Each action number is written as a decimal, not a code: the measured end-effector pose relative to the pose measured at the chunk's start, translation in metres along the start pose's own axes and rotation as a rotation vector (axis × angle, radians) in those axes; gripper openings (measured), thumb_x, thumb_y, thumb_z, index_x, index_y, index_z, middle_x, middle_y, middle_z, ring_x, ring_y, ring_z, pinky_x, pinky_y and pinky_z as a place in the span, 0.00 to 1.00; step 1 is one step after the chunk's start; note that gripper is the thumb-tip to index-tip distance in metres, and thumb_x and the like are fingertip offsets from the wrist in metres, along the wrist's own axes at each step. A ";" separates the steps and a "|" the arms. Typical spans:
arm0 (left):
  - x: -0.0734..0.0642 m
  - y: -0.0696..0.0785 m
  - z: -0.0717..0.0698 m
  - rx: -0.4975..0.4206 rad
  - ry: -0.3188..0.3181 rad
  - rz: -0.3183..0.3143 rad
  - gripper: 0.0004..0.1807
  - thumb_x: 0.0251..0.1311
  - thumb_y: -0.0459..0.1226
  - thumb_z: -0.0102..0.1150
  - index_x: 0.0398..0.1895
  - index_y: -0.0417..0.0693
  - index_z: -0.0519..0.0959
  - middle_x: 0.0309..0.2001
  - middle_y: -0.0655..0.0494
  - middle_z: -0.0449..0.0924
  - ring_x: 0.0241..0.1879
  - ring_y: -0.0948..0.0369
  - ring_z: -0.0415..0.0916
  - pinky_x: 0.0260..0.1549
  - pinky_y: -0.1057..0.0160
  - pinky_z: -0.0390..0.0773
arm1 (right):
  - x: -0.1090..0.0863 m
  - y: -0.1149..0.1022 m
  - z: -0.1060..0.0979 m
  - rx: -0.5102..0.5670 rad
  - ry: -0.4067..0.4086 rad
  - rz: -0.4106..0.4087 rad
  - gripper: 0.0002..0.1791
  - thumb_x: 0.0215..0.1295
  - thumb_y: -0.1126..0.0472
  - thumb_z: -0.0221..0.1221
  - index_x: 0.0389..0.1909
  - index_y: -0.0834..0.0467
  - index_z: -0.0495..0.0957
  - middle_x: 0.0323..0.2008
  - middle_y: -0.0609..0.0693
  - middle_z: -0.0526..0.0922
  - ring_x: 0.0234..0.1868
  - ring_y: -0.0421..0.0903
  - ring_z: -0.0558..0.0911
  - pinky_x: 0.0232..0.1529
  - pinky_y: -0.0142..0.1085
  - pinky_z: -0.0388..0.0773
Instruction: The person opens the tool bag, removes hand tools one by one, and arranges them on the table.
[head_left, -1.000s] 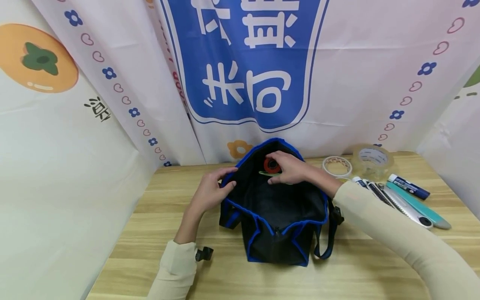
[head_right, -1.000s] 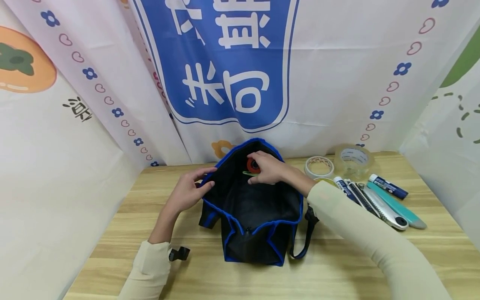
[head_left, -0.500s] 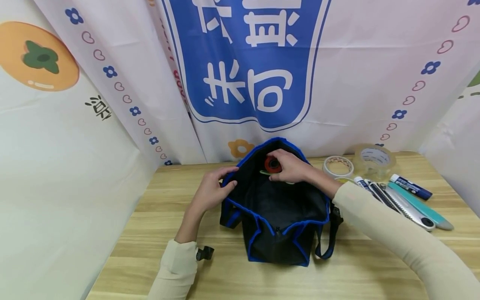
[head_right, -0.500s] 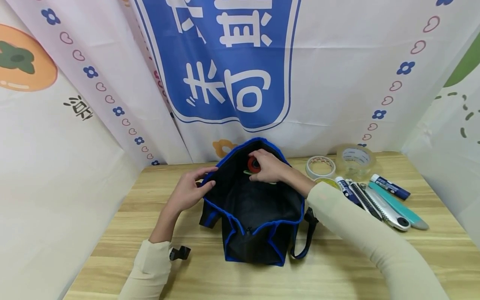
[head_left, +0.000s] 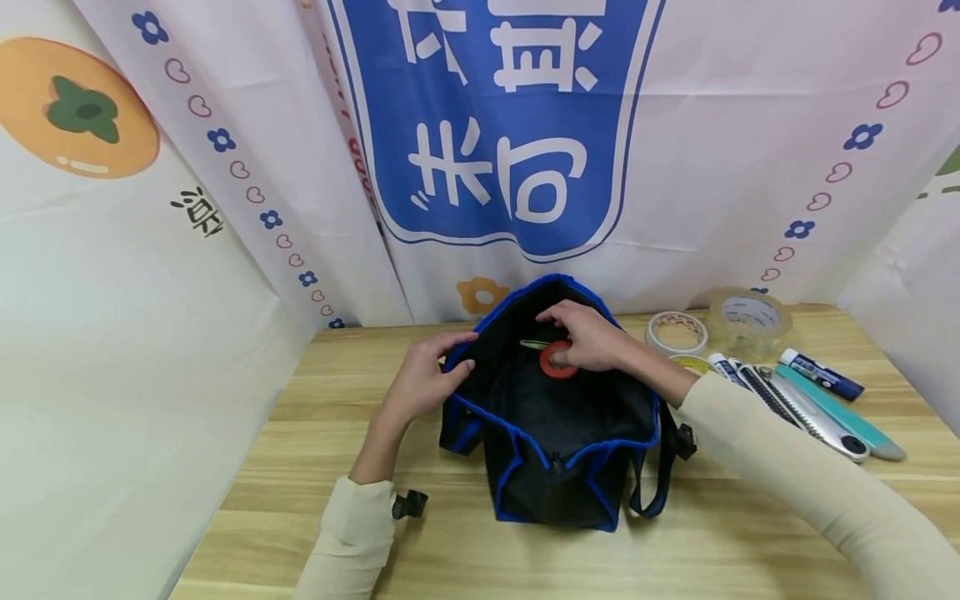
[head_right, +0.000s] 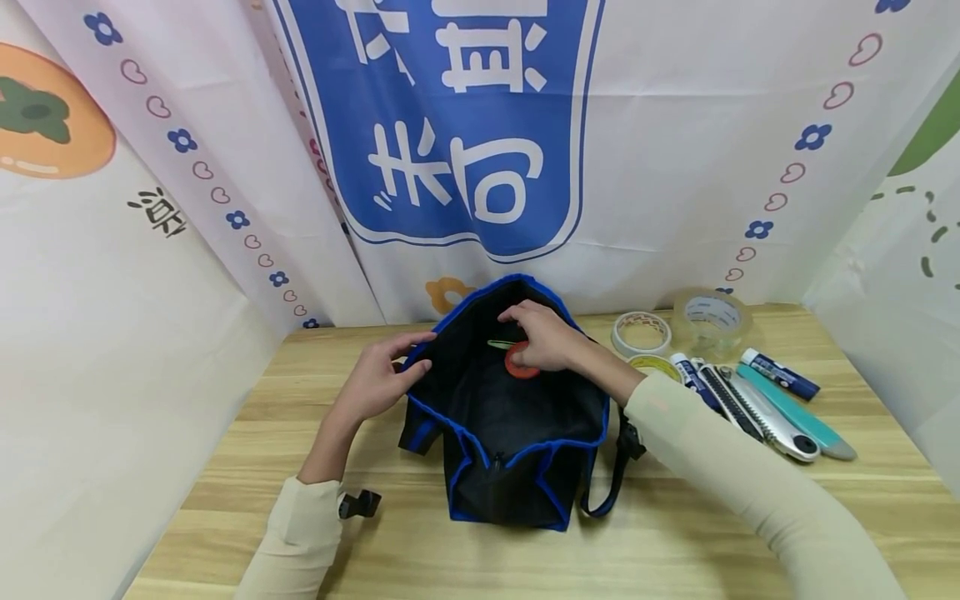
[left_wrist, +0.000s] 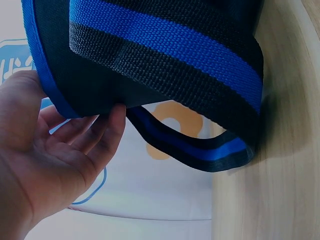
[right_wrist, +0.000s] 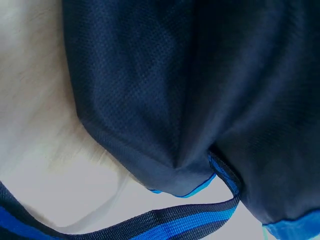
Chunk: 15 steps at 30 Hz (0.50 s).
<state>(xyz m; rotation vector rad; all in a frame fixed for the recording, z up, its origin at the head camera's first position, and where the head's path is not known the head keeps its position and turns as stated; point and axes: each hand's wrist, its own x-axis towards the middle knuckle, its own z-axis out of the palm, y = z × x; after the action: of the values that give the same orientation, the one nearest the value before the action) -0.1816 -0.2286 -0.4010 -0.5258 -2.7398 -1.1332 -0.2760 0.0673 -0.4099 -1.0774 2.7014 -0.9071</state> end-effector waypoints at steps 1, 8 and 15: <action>0.000 0.000 0.000 0.002 0.002 0.001 0.23 0.72 0.34 0.66 0.69 0.46 0.81 0.64 0.43 0.84 0.13 0.69 0.57 0.16 0.68 0.67 | 0.000 0.000 0.000 -0.001 -0.010 0.002 0.35 0.62 0.64 0.73 0.71 0.62 0.77 0.67 0.62 0.78 0.66 0.60 0.79 0.64 0.55 0.80; 0.001 -0.003 0.001 0.017 0.005 0.007 0.23 0.72 0.34 0.66 0.69 0.46 0.82 0.63 0.44 0.85 0.17 0.69 0.59 0.18 0.68 0.68 | 0.004 0.003 0.007 -0.049 -0.112 0.025 0.35 0.64 0.63 0.73 0.72 0.65 0.74 0.68 0.64 0.77 0.68 0.62 0.78 0.67 0.56 0.77; 0.001 -0.003 0.002 0.022 0.002 0.015 0.23 0.71 0.34 0.66 0.69 0.45 0.82 0.63 0.43 0.85 0.16 0.69 0.57 0.18 0.68 0.67 | 0.006 0.003 0.015 -0.064 -0.144 0.050 0.37 0.64 0.62 0.73 0.73 0.64 0.73 0.70 0.64 0.76 0.63 0.59 0.78 0.61 0.52 0.77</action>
<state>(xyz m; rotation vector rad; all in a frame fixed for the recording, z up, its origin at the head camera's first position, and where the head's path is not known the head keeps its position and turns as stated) -0.1833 -0.2290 -0.4039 -0.5410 -2.7386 -1.0977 -0.2774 0.0577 -0.4228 -1.0390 2.6417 -0.7112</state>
